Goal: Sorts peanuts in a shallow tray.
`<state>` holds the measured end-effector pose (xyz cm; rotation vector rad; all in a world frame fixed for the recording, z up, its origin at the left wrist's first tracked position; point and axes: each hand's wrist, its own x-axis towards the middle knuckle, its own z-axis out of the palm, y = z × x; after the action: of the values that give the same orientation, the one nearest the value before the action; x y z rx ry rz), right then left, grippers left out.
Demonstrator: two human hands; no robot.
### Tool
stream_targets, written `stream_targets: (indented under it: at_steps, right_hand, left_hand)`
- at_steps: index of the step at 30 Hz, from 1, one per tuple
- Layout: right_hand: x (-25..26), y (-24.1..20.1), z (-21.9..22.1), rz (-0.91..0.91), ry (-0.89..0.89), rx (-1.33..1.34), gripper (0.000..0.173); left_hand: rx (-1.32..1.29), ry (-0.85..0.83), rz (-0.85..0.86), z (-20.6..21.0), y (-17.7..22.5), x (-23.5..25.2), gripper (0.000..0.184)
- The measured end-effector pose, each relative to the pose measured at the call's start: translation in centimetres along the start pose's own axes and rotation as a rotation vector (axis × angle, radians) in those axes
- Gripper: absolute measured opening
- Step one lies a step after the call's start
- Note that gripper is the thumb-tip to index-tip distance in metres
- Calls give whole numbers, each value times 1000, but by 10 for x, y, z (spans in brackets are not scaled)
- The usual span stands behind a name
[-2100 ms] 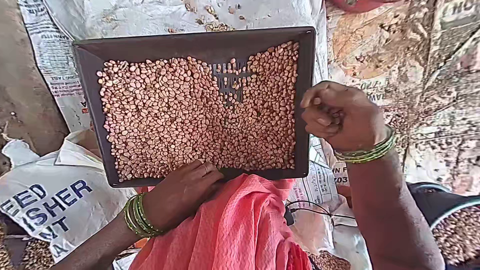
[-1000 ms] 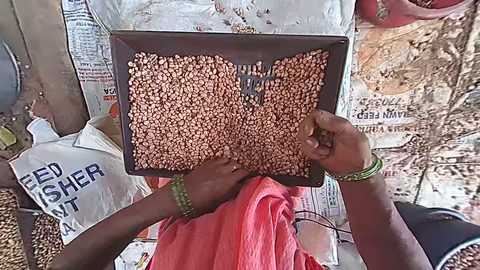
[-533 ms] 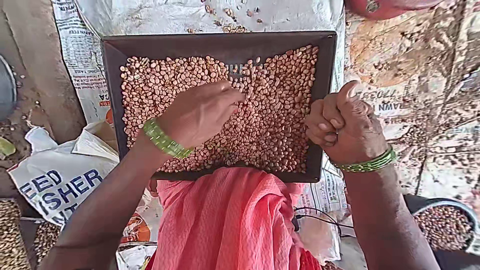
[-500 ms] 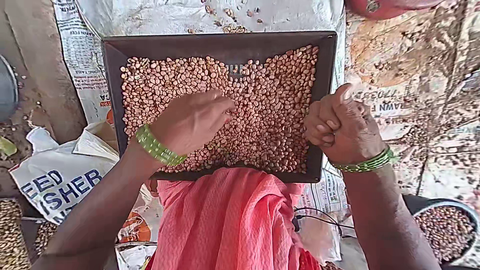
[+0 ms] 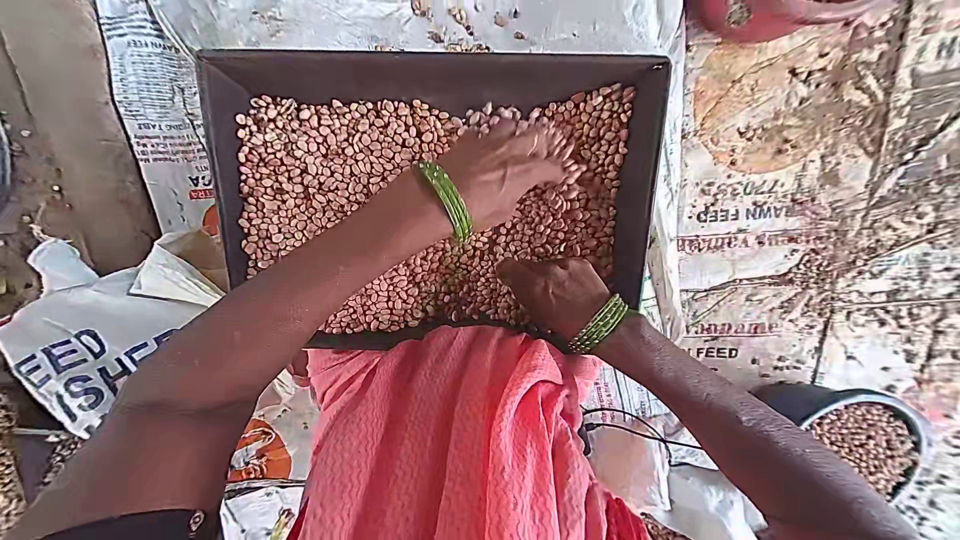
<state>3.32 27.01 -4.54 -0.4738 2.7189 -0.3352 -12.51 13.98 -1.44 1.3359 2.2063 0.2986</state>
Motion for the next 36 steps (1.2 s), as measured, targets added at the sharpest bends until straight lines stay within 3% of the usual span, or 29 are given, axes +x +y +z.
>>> stream_targets:
  at_steps: [6,15,18,20,22,25,28,32,34,36]
  right_hand:
    - [5,2,2,-6,2,-43,12]
    - [5,-7,12,48,75,-4,11]
    - [3,13,-14,139,33,488,20]
    - [-9,37,-27,95,102,990,14]
    - [-25,56,-37,25,55,1539,16]
    - [-40,71,-39,-34,9,1911,17]
    - [-40,64,-37,20,85,1954,33]
    - [-34,54,-41,188,237,1829,48]
    - [-26,50,-41,249,318,1617,47]
    - [-10,45,-38,278,379,1190,38]
  left_hand:
    - [-152,302,59,-33,-9,-57,38]
    - [-197,330,-85,16,-19,-139,39]
    - [-150,276,-141,29,-13,-150,37]
    - [-104,212,-184,37,-4,-156,35]
    - [-58,152,-255,46,6,-156,33]
    - [-52,-68,-388,58,30,-134,43]
    - [-168,-242,-403,62,57,-86,45]
    - [-399,-175,-150,56,81,-55,53]
    - [-440,-67,10,55,87,-68,49]
    - [-472,-81,146,52,84,-86,42]
